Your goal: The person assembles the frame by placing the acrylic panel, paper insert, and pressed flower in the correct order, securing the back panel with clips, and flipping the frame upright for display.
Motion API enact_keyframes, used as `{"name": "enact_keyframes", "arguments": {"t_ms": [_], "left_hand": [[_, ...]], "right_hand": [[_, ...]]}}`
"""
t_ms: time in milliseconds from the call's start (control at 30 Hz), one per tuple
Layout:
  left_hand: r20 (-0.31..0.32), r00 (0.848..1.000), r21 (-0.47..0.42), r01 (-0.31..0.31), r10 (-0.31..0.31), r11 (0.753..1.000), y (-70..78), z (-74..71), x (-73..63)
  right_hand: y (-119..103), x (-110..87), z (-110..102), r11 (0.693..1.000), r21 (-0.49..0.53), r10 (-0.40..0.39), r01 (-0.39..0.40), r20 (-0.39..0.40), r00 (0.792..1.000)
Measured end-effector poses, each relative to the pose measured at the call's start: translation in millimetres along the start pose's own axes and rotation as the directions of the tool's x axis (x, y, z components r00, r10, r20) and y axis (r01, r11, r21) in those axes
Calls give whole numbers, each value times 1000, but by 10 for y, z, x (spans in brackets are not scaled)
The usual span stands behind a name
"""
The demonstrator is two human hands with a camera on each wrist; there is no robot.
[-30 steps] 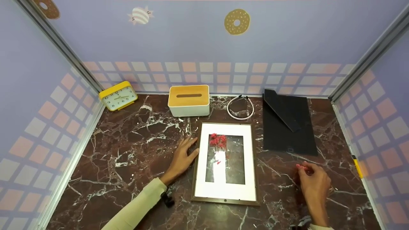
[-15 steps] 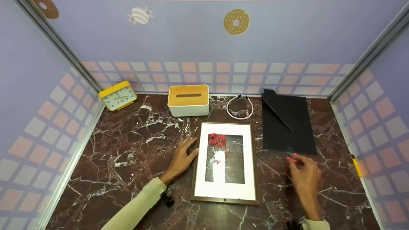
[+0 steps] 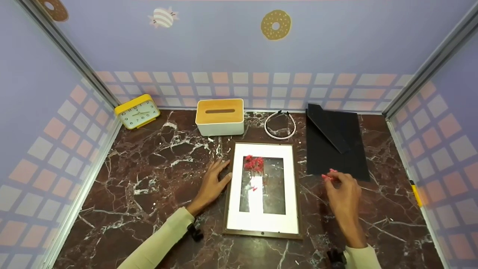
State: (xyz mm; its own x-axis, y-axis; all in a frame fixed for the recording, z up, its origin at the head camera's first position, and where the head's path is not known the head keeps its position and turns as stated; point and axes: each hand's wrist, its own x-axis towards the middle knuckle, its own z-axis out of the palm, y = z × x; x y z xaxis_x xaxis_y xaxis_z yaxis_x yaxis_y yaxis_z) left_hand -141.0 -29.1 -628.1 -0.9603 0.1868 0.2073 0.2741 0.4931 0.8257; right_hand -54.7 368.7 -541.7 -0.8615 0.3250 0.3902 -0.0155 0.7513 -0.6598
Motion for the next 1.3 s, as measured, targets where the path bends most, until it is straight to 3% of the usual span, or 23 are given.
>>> {"name": "enact_keyframes", "arguments": {"t_ms": [333,700,1033,1300], "left_hand": [[-4,1000,21,-28,28,999,0,-2,12],[-4,1000,22,-13,13,1000,-4,-3,6],[6,1000,23,15,-15,1000,7,-6,3],[-2,999,7,-47,47,999,-15,0,9]], "right_hand": [[-194,76,145,996,69,-63,61,20,998],[-413,84,356,994,87,-69,61,89,994],[-539,88,556,985,126,-134,121,100,986],[-613,54,745,982,115,-167,152,136,977]]}}
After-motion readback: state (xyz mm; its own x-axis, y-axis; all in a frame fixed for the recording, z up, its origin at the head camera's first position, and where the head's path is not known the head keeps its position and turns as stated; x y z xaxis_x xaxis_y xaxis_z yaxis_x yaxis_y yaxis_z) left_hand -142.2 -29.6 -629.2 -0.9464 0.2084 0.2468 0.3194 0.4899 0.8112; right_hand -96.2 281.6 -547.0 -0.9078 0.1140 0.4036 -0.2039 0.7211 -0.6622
